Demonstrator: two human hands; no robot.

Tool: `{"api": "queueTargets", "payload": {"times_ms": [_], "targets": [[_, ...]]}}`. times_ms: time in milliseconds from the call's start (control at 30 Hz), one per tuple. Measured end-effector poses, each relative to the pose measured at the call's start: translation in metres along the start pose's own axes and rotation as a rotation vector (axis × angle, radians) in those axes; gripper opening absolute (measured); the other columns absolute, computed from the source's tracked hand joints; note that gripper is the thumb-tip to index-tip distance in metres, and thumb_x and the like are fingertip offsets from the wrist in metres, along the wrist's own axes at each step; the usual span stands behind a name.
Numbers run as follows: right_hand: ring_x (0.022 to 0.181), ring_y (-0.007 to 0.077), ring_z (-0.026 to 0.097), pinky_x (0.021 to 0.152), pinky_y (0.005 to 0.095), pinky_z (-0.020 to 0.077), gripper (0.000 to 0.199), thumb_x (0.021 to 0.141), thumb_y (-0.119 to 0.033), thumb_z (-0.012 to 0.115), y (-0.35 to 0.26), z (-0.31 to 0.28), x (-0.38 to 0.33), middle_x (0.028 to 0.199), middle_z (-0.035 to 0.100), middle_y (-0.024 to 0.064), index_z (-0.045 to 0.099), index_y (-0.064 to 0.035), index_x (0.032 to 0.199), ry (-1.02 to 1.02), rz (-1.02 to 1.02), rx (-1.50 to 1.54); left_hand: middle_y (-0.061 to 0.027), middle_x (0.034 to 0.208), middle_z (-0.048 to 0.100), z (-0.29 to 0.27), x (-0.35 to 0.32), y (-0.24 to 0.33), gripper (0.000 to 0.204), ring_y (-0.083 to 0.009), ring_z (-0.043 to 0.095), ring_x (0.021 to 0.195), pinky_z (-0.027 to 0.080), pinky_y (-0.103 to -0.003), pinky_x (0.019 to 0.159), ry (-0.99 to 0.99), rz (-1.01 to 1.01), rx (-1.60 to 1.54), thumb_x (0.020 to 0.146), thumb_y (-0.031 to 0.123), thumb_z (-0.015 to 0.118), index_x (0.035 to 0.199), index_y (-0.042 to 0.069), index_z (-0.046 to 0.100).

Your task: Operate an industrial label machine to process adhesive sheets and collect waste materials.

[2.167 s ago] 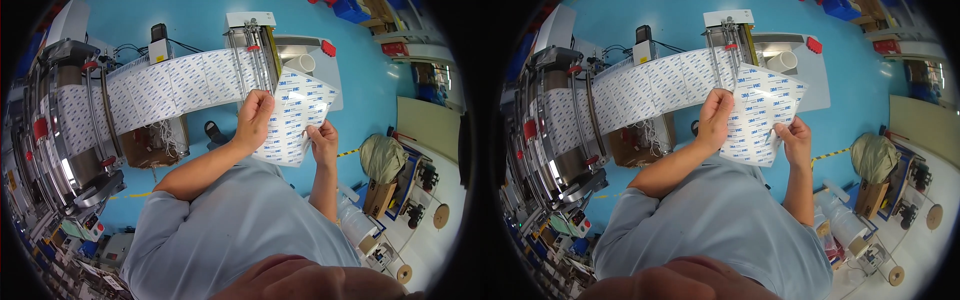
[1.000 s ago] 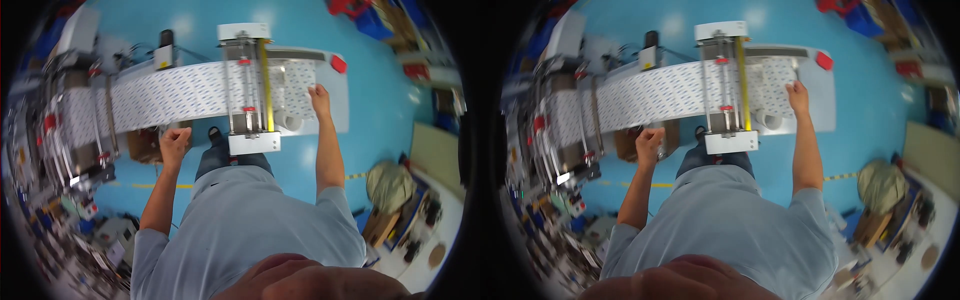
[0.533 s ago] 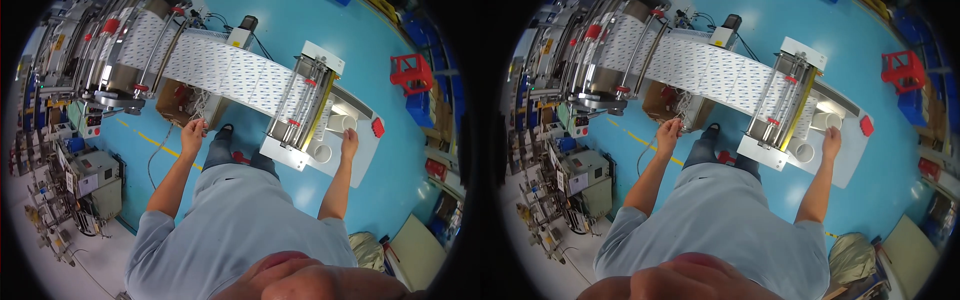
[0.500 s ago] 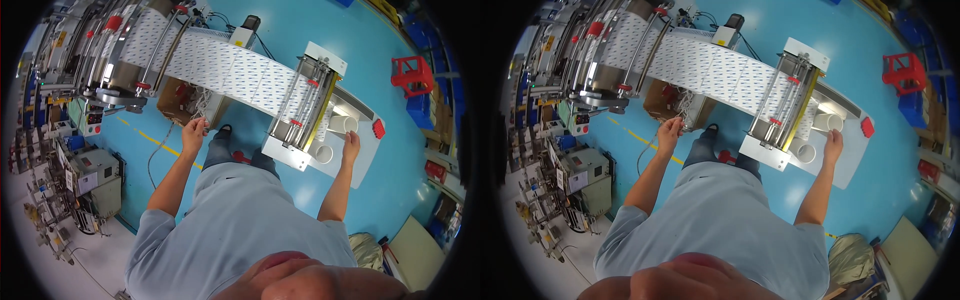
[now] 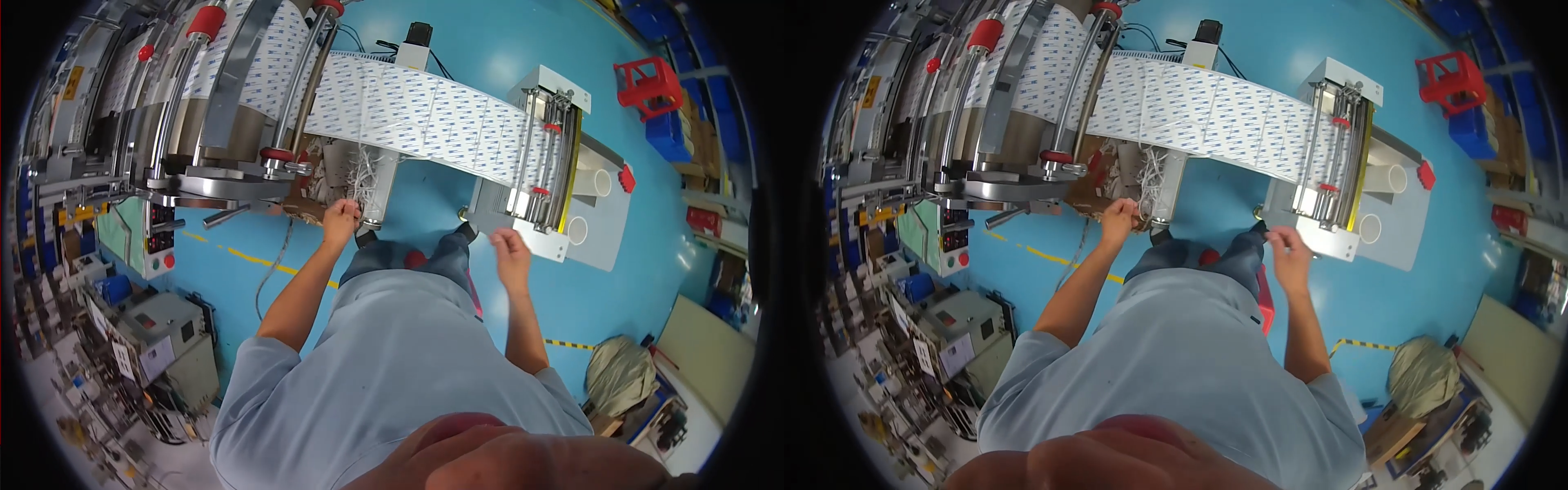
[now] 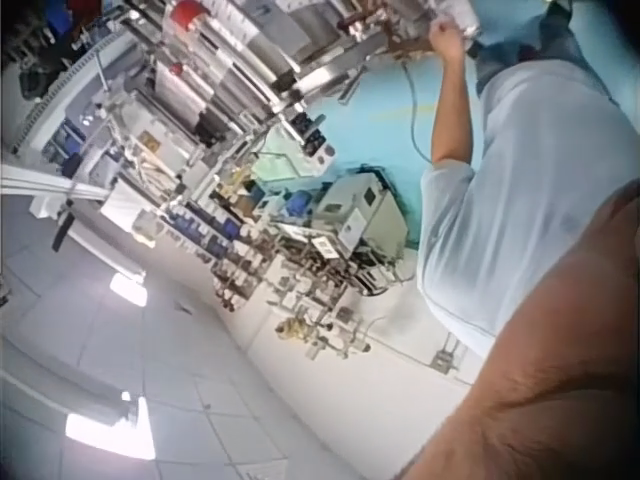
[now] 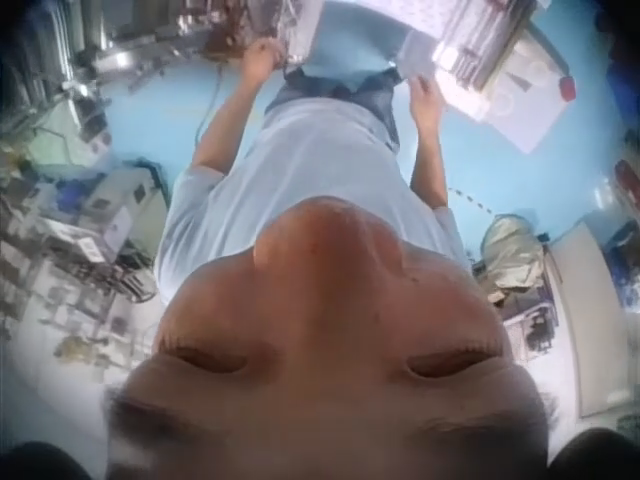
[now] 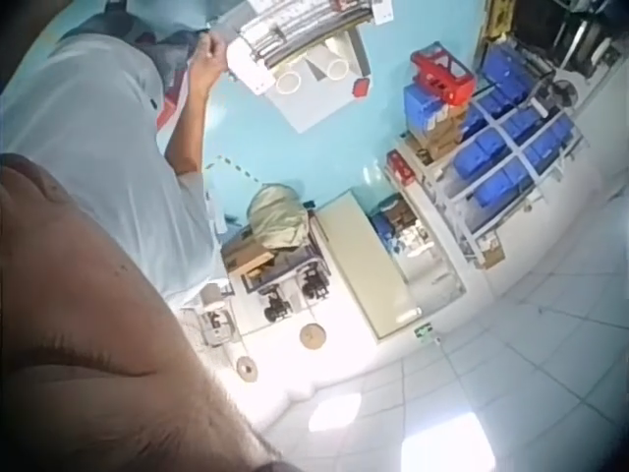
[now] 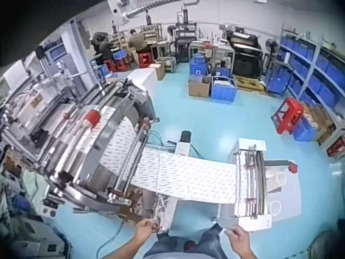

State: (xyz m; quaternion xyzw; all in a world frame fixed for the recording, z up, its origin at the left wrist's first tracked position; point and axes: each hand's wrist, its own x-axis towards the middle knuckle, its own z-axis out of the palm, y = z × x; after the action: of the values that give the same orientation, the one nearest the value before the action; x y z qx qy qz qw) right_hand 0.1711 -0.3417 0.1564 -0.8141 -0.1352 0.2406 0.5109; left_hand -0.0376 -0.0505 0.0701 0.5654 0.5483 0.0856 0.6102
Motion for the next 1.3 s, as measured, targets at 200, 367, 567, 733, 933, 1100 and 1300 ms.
{"api": "queueTargets", "payload": {"times_ms": [200,367,567,733,933,1100,1300], "targets": [[0.071,0.0081,0.057,0.066,0.0226,0.0467,0.014,0.083,-0.011,0.063,-0.011,0.091,-0.053,0.077,0.064,0.004,0.062,-0.0017,0.093,-0.14,-0.03,-0.05,-0.0059,0.08,0.064,-0.052,0.019,-0.023,0.025,-0.0095,0.053,0.054,0.044,-0.024,0.051,-0.114,0.026,0.076,0.095,0.021,0.046,0.105,0.003,0.059],[0.069,0.0081,0.054,0.065,0.0232,0.0459,0.014,0.084,-0.012,0.06,0.011,0.09,-0.066,0.077,0.063,0.0046,0.061,-0.0007,0.092,-0.01,0.039,-0.027,-0.0059,0.087,0.064,-0.057,0.03,-0.023,0.023,-0.0089,0.049,0.055,0.042,-0.022,0.051,-0.117,-0.013,-0.101,0.095,0.015,0.041,0.112,0.008,0.055],[0.072,0.0095,0.055,0.067,0.0227,0.0454,0.013,0.082,-0.007,0.057,0.02,0.087,-0.045,0.079,0.063,0.0037,0.06,0.0,0.092,-0.107,0.163,0.108,-0.0062,0.084,0.066,-0.051,0.032,-0.011,0.016,-0.0113,0.059,0.064,0.048,-0.024,0.054,-0.104,0.067,-0.08,0.086,0.006,0.055,0.099,0.002,0.063],[0.073,0.01,0.057,0.069,0.022,0.0452,0.013,0.084,-0.006,0.055,0.012,0.089,0.001,0.08,0.063,0.0051,0.058,-0.0005,0.095,-0.2,0.105,0.219,-0.0047,0.076,0.066,-0.044,0.026,-0.002,0.019,-0.0094,0.057,0.058,0.046,-0.024,0.051,-0.053,0.044,-0.055,0.086,0.017,0.059,0.095,0.001,0.064],[0.07,0.0094,0.056,0.066,0.0217,0.0452,0.014,0.085,-0.007,0.055,0.007,0.08,0.034,0.082,0.063,0.0049,0.057,-0.0004,0.097,-0.276,0.085,0.167,-0.0042,0.073,0.065,-0.035,0.025,0.008,0.029,-0.0117,0.055,0.056,0.045,-0.026,0.053,0.047,0.057,0.105,0.091,0.028,0.05,0.089,0.003,0.064],[0.071,0.0087,0.056,0.064,0.0215,0.0444,0.014,0.086,-0.009,0.055,-0.012,0.077,0.041,0.082,0.064,0.0041,0.057,-0.0005,0.097,-0.357,0.125,0.138,-0.0072,0.078,0.067,-0.023,0.025,0.001,0.021,-0.0127,0.057,0.057,0.046,-0.026,0.052,0.011,0.062,-0.094,0.09,0.013,0.046,0.098,0.002,0.061],[0.076,0.0096,0.057,0.069,0.0218,0.0454,0.015,0.088,-0.008,0.053,-0.088,0.077,0.066,0.086,0.064,0.0048,0.057,0.0002,0.099,-0.377,-0.215,0.107,-0.0071,0.072,0.065,-0.027,0.037,0.007,0.02,-0.015,0.063,0.062,0.048,-0.029,0.053,0.011,0.068,-0.026,0.084,0.008,0.046,0.088,0.002,0.065]]}}
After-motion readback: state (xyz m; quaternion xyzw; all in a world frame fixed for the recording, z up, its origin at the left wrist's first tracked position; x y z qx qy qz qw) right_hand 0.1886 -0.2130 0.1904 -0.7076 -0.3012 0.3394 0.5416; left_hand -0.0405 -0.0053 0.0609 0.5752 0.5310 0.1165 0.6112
